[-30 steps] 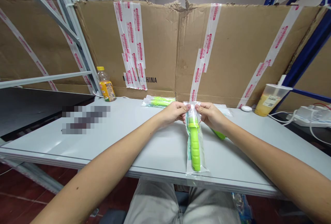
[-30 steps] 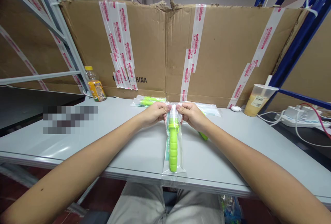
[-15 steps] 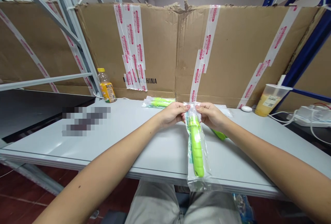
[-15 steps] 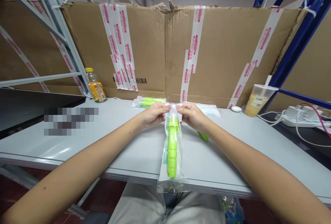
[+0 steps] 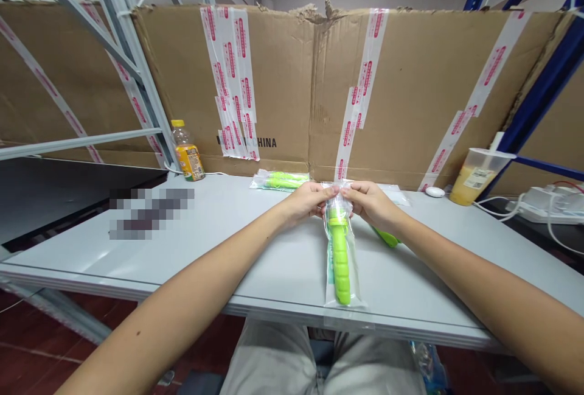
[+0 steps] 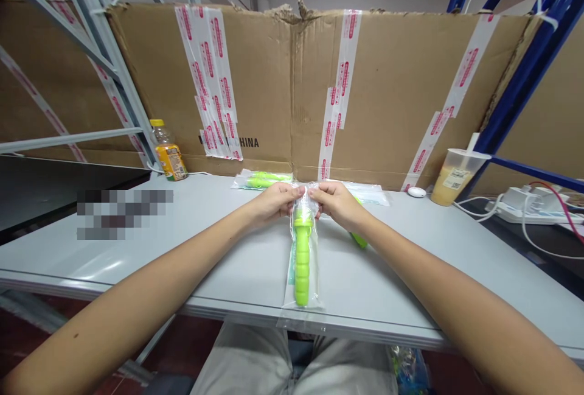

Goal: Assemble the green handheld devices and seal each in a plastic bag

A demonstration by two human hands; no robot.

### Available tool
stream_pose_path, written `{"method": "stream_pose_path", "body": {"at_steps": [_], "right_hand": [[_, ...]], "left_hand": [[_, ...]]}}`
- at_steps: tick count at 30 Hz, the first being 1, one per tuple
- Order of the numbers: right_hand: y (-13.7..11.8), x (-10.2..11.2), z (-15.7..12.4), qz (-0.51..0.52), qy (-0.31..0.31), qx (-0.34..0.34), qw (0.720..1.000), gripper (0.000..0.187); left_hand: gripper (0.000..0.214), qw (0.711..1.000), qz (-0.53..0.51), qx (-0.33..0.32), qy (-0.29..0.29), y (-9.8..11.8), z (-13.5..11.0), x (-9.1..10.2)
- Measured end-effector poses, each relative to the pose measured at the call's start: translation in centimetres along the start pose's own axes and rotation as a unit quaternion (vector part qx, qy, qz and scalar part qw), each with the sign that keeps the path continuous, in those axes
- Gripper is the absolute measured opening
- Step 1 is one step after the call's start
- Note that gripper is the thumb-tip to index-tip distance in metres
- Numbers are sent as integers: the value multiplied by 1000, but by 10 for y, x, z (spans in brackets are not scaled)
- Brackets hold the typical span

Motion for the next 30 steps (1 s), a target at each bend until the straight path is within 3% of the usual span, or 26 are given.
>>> {"method": "stream_pose_path", "body": {"at_steps": [6,9,12,14,17,20,23,30], "right_hand": [[0,-4,0,28,20,-23,999,35],[-1,-4,1,40,43,-47,997,41],[-4,0,1,31,68,-51,996,40],[-5,3,1,21,76,-47,996,38],[-3,5,1,9,75,-42,996,37],[1,8,1,-2,75,-40,996,34],[4,9,1,-5,76,-42,996,32],[2,7,0,-28,79,-48,995,30]], "left_hand": [[51,999,-18,-3,-31,3,0,2],[44,997,-77,-18,22,16,-2,24],[32,973,-170,-81,135,34,-13,72],[26,939,-235,-129,216,38,-25,112],[22,873,-289,-159,360,29,-47,171],[16,801,-301,-141,499,13,-60,208],[18,788,-293,-121,528,5,-50,220],[20,819,-220,-110,518,7,-5,217]]}}
Point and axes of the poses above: each hand's wrist, its own z-axis towards the middle knuckle, its own x-axis out of the back of the hand, y = z × x, the point moved 5 cm from there along z, towards the middle knuckle, and after that the axes turned 13 degrees about x, right-handed, at the moved point
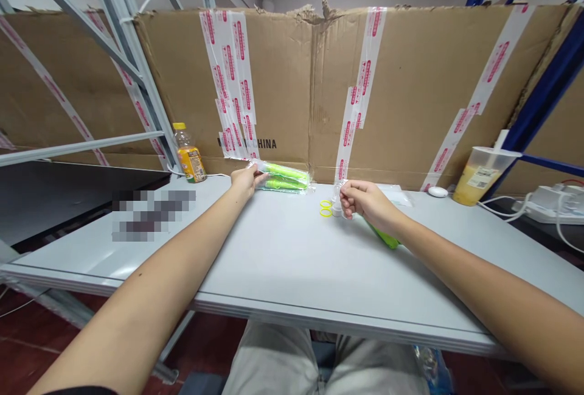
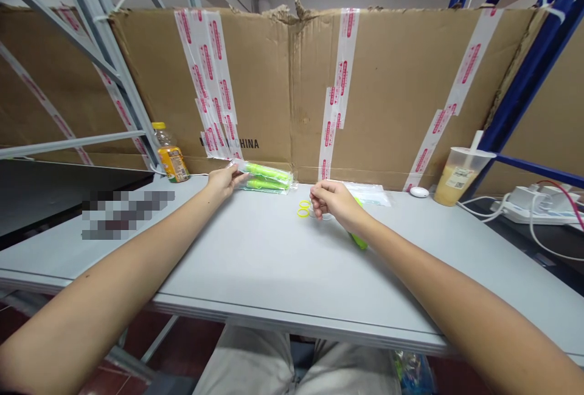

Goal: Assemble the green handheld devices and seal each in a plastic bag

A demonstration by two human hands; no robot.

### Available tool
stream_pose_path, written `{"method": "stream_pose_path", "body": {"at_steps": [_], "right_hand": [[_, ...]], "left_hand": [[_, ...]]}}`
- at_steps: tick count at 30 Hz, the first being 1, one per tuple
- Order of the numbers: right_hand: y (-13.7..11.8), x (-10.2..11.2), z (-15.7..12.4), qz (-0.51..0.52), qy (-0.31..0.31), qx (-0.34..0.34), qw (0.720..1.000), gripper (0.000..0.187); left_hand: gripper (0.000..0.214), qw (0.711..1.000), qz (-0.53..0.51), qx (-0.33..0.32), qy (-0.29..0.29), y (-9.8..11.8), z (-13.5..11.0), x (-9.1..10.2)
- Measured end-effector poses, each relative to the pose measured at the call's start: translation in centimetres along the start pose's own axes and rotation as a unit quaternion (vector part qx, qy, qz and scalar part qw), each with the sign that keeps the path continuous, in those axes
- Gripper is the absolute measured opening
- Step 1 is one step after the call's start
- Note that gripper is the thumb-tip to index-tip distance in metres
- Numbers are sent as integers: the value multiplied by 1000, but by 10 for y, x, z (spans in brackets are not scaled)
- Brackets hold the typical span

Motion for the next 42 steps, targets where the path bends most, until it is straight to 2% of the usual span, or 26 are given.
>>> {"method": "stream_pose_path", "body": {"at_steps": [4,9,15,21,26,29,31,33,36,37,39,40,42], "right_hand": [[1,0,0,-3,2,-5,1000,30],[2,1,1,-7,1,-4,1000,28],[2,1,0,-8,-1,-11,1000,28],[4,2,1,-9,-7,-10,1000,28],[7,2,2,-16,-13,-16,1000,27],[7,1,2,-18,-12,-18,1000,26],[5,4,4,-27,1,-14,1000,26],[0,12,6,-58,33,7,998,25],[-14,33,9,-193,89,90,973,25],[-21,39,9,-265,98,127,951,26],[-33,50,9,-419,95,190,883,29],[-36,54,9,-480,83,201,850,30],[-36,62,11,-563,55,167,808,30]], "left_hand": [[30,998,51,-28,15,-4,4,-8],[31,984,158,-61,62,-3,5,-5],[27,933,313,-90,156,1,10,10],[28,883,425,-104,170,-1,12,12],[29,851,477,-122,184,1,10,13],[25,836,492,-152,189,5,2,13],[19,821,501,-204,181,9,-8,8],[15,791,513,-304,138,11,-26,-4],[17,727,515,-454,0,3,-65,-34],[15,711,514,-477,-50,-4,-80,-43],[9,676,517,-499,-164,-21,-111,-61],[7,655,521,-504,-213,-30,-127,-69],[6,611,527,-512,-293,-46,-157,-79]]}}
Point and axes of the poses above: each hand's wrist, its own z-axis towards the middle knuckle, its own x-axis out of the back of the hand, y = z × x, the point moved 5 cm from there along z, towards the middle knuckle, and after that the axes turned 13 degrees about x, right-handed, at the moved point
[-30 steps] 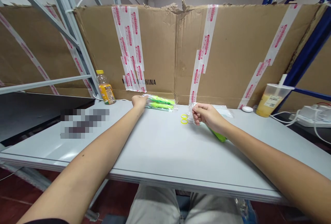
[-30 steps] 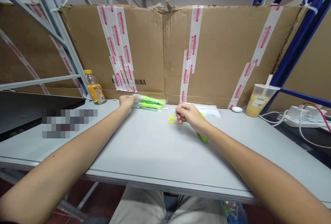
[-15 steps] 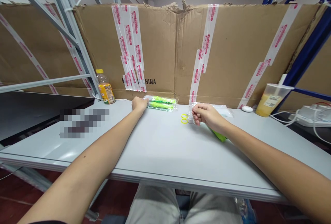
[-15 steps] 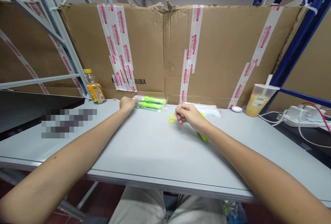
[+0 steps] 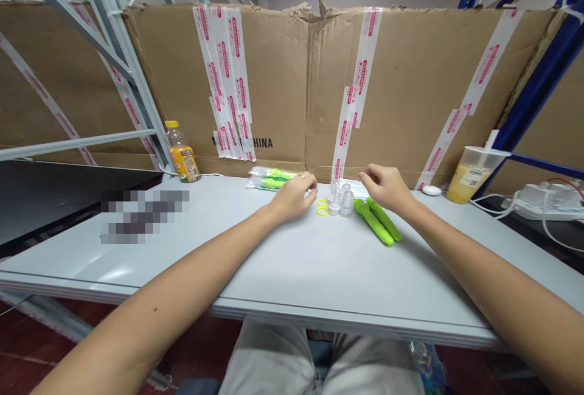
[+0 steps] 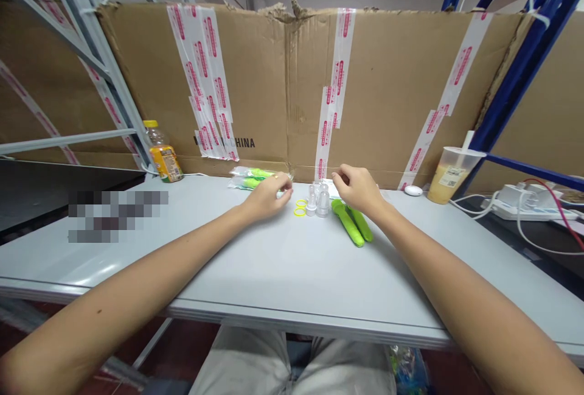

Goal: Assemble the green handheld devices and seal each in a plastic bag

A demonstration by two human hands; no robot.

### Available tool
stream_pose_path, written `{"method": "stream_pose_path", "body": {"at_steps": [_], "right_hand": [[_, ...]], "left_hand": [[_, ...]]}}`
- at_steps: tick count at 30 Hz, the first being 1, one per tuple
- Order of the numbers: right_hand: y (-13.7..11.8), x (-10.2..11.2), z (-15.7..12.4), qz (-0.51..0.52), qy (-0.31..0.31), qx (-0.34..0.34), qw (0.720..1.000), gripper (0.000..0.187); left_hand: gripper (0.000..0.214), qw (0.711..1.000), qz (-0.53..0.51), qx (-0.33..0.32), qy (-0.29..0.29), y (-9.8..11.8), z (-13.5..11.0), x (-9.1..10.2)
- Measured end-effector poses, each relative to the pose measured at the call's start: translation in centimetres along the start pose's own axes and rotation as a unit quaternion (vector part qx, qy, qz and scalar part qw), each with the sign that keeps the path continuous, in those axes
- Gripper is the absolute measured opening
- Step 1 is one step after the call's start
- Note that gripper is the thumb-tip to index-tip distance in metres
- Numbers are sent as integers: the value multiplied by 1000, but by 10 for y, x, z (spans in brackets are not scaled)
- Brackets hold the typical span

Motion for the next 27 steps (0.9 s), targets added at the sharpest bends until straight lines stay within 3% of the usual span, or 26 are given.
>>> {"method": "stream_pose_path", "body": {"at_steps": [3,5,7,14,18,24,27], "right_hand": [[14,-7,-2,-74,-147,-52,985,30],[17,-13,-4,-103,-243,-70,962,31],[16,-16,-6,-119,-298,-75,944,33],[20,3,-6,-220,-323,-180,903,29],[38,-9,-21,-133,-397,-226,880,30],[56,-27,-33,-83,-393,-246,882,30],[59,-27,-33,-99,-383,-260,881,40]], "left_hand": [[11,997,28,-35,-57,28,-8,-11],[15,993,54,-33,-103,31,-11,-17],[18,986,66,-29,-151,27,-13,-21],[17,970,26,12,-241,8,-14,-26],[16,964,-17,27,-262,8,-14,-26],[12,955,-78,61,-278,6,-13,-21],[13,957,-121,85,-249,2,-9,-13]]}}
Point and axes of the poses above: each hand's wrist, its own z-axis towards the middle knuckle, its own x-axis out of the back of the hand, y = z × x, the point moved 5 cm from there along z, towards the middle knuckle, and after that the axes turned 13 degrees about x, right-handed, at the moved point
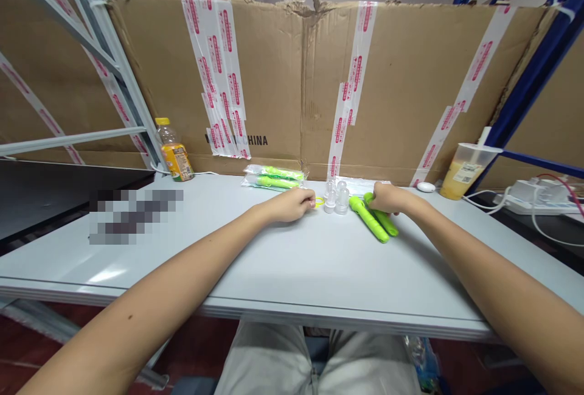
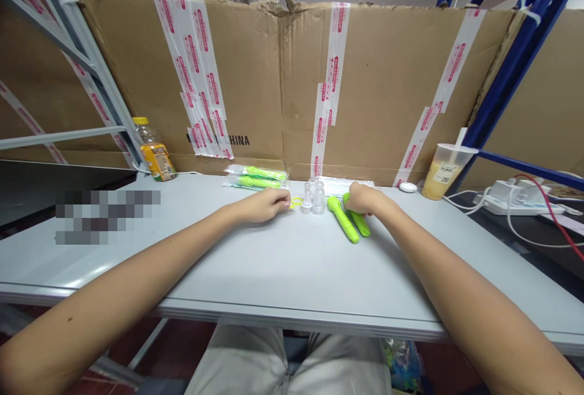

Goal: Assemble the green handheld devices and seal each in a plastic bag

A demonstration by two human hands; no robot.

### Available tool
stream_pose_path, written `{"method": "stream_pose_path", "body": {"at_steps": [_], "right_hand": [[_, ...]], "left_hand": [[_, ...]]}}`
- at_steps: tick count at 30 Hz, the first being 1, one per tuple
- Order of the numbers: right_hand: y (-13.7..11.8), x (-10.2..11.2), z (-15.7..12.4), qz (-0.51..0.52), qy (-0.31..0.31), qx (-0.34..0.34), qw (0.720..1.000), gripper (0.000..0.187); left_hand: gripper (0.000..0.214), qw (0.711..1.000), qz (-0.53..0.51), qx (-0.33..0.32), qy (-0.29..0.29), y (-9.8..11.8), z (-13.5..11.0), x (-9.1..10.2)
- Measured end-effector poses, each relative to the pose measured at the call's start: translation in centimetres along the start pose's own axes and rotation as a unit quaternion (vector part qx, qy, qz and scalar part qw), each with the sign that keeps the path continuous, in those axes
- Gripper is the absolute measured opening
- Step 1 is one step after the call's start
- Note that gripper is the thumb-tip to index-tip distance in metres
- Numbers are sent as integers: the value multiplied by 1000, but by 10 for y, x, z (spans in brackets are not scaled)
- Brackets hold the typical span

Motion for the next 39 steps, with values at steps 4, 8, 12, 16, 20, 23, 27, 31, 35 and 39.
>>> {"method": "stream_pose_path", "body": {"at_steps": [4,8,12,16,20,23,27,31,35,39], "right_hand": [[4,26,-10,-27,127,-45,991,54],[-3,51,-29,164,212,39,963,59],[-45,46,-49,427,43,273,861,81],[-82,19,-62,473,-114,342,804,89],[-96,4,-61,459,-126,358,804,85],[-96,3,-58,427,-114,370,817,74],[-92,5,-56,393,-83,355,844,59],[-93,7,-54,404,-27,325,855,48],[-95,4,-50,479,36,261,837,49],[-95,2,-46,524,82,212,821,48]], "left_hand": [[26,985,-169,20,30,-3,4,12],[41,918,-396,33,-9,-2,10,12],[44,873,-485,40,-21,3,11,10],[48,869,-492,28,-54,11,8,6],[49,891,-444,13,-93,19,5,0],[48,907,-405,8,-112,24,2,-4],[50,927,-361,12,-102,24,0,-3],[49,935,-344,6,-88,19,2,0],[46,929,-364,-3,-73,16,5,4],[42,916,-396,7,-70,17,6,6]]}}
Point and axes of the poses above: each hand's wrist, its own z-axis towards the middle knuckle, its own x-axis out of the back of the hand, y = z × x, the point moved 5 cm from there along z, towards the middle knuckle, and after that the axes turned 13 degrees about x, right-handed, at the moved point
